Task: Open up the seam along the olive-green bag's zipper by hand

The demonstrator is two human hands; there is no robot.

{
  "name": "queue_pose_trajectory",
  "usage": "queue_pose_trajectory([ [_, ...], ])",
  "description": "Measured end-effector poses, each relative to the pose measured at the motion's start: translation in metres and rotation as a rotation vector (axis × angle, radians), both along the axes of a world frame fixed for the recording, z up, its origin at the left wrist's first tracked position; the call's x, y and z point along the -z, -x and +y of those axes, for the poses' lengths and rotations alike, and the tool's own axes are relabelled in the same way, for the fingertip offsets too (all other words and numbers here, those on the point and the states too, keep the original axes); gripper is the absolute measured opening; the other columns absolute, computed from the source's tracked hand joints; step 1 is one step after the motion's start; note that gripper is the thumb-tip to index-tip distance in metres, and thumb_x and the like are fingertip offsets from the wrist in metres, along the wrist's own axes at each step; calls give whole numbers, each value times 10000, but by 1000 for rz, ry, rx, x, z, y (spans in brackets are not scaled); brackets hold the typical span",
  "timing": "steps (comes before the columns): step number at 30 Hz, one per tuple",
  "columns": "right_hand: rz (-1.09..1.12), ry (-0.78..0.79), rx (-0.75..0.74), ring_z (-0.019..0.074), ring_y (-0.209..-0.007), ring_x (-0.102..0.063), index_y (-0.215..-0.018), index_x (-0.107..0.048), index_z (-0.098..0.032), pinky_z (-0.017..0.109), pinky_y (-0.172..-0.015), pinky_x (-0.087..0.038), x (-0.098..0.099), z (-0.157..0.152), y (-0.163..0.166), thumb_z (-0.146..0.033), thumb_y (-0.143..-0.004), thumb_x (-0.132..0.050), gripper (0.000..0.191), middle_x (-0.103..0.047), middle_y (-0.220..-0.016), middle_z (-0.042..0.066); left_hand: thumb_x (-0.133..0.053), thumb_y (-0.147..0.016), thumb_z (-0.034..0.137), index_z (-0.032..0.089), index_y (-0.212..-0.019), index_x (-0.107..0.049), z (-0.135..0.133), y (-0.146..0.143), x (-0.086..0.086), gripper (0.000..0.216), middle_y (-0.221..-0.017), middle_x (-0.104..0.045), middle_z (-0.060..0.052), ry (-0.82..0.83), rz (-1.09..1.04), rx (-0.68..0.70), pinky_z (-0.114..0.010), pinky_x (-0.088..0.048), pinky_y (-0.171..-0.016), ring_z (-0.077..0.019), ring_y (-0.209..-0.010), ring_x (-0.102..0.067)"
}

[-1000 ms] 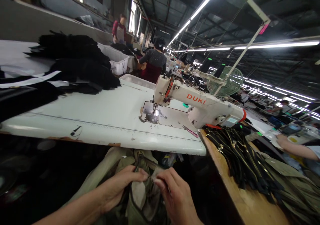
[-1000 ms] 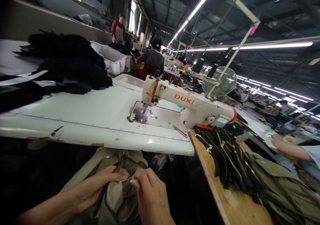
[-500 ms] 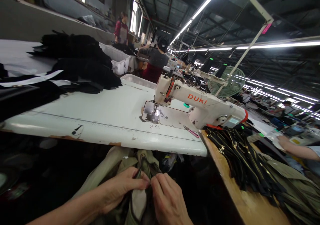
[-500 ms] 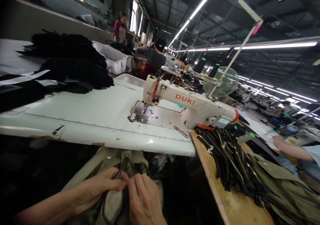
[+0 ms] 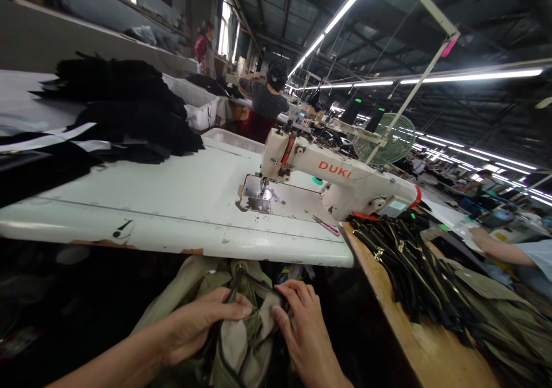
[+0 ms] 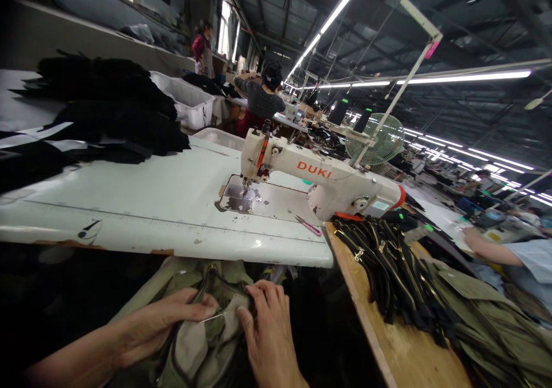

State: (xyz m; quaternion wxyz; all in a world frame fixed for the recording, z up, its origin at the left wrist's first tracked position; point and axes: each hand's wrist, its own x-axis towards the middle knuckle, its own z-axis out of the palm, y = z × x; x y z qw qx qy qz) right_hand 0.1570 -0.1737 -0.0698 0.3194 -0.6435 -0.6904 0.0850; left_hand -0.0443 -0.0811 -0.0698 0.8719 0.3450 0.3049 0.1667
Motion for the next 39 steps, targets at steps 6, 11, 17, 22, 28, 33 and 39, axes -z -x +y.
queue_pose_trajectory([
  [6,257,238,-177,142,-784,-529,-780,-489,-198,282,-825,-387,-5,26,5,-369,-989,-440,275,-525,-786,-23,-857,-624,336,173,-791,-689,-2,6,-12,288,-767,-659,1,-108,99,8,-252,-452,-736,-184,-785,-586],
  [11,362,298,-386,133,-737,-524,-772,-550,-195,244,-710,-376,1,58,11,-370,-950,-489,257,-550,-753,-28,-810,-680,374,190,-988,-684,-7,9,-8,380,-1043,-696,-71,-135,84,-100,-385,-409,-995,-304,-1115,-573],
  [17,426,314,-282,173,-894,-560,-943,-542,-187,279,-809,-415,37,66,7,-308,-873,-587,147,-615,-939,23,-811,-639,417,218,-924,-696,-11,1,14,366,-1222,-650,-80,-137,153,-278,-425,-334,-1086,-346,-1267,-477],
  [22,451,391,-236,142,-734,-559,-793,-556,-180,218,-649,-437,48,64,3,-347,-779,-697,219,-594,-776,-20,-815,-606,452,184,-704,-679,-9,-6,14,316,-1187,-658,-110,-247,128,-232,-461,-337,-1063,-398,-1231,-484],
  [28,322,72,5,210,-1045,-539,-1059,-557,-194,336,-921,-444,24,40,6,-176,-864,-578,198,-559,-1082,77,-798,-640,466,184,-752,-694,-8,-5,22,321,-1042,-678,-91,-222,170,-298,-441,-386,-1013,-378,-1198,-507],
  [33,-16,-271,-166,151,-789,-616,-1046,-574,-200,226,-710,-506,6,13,14,-181,-992,-433,152,-623,-880,46,-779,-685,442,178,-823,-693,-14,-3,18,310,-918,-680,-63,-179,228,-276,-380,-442,-934,-299,-1023,-574],
  [39,-273,-376,-183,188,-761,-671,-1142,-564,-146,261,-649,-509,8,16,29,-230,-1016,-388,232,-686,-873,72,-772,-703,422,168,-817,-673,-15,-3,11,296,-889,-671,-54,-140,177,-245,-358,-444,-904,-267,-957,-569],
])
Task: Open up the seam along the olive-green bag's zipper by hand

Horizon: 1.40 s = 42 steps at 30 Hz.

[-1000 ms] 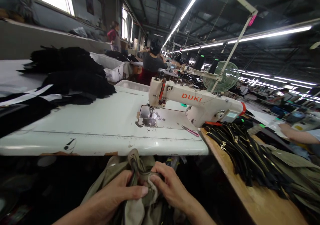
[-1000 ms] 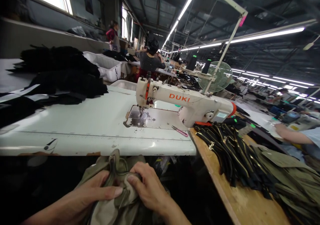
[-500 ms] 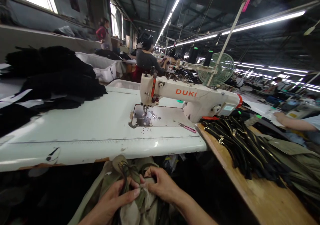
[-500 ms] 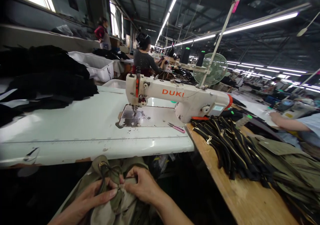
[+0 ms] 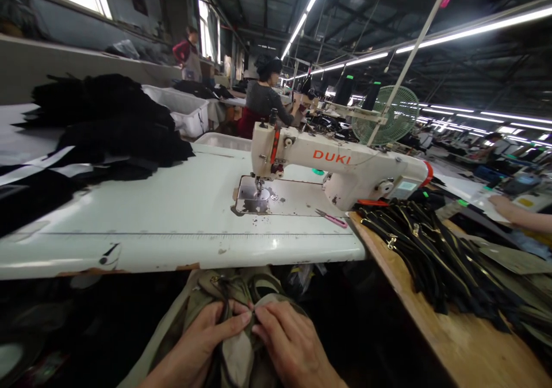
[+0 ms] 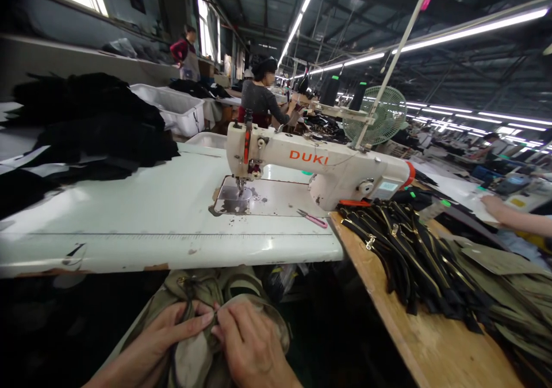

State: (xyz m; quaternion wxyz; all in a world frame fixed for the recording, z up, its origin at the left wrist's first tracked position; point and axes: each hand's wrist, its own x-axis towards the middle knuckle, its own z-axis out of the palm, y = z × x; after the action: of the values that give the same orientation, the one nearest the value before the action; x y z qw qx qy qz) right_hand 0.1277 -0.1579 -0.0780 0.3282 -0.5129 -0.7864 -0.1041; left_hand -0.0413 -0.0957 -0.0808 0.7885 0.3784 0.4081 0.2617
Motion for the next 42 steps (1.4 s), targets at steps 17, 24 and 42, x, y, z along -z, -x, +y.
queue_pose_trajectory([
  [17,390,-72,-78,135,-626,-562,-849,-540,-208,232,-570,-450,-45,5,2,-129,-941,-464,144,-581,-697,14,-763,-594,364,166,-750,-648,-3,-3,-5,277,-825,-665,-57,-5,83,-127,-384,-441,-885,-302,-944,-579],
  [24,377,219,22,146,-732,-623,-956,-589,-206,224,-647,-504,-14,6,-13,-248,-1000,-432,169,-627,-841,38,-749,-672,363,167,-825,-654,2,2,6,266,-926,-687,-70,30,57,-95,-396,-411,-955,-308,-1038,-577],
  [42,555,40,61,114,-617,-562,-782,-576,-203,205,-579,-454,-54,17,-7,-217,-979,-465,226,-567,-690,-7,-765,-646,368,183,-817,-653,1,2,9,276,-851,-677,-36,113,2,-87,-386,-447,-910,-311,-1020,-596],
])
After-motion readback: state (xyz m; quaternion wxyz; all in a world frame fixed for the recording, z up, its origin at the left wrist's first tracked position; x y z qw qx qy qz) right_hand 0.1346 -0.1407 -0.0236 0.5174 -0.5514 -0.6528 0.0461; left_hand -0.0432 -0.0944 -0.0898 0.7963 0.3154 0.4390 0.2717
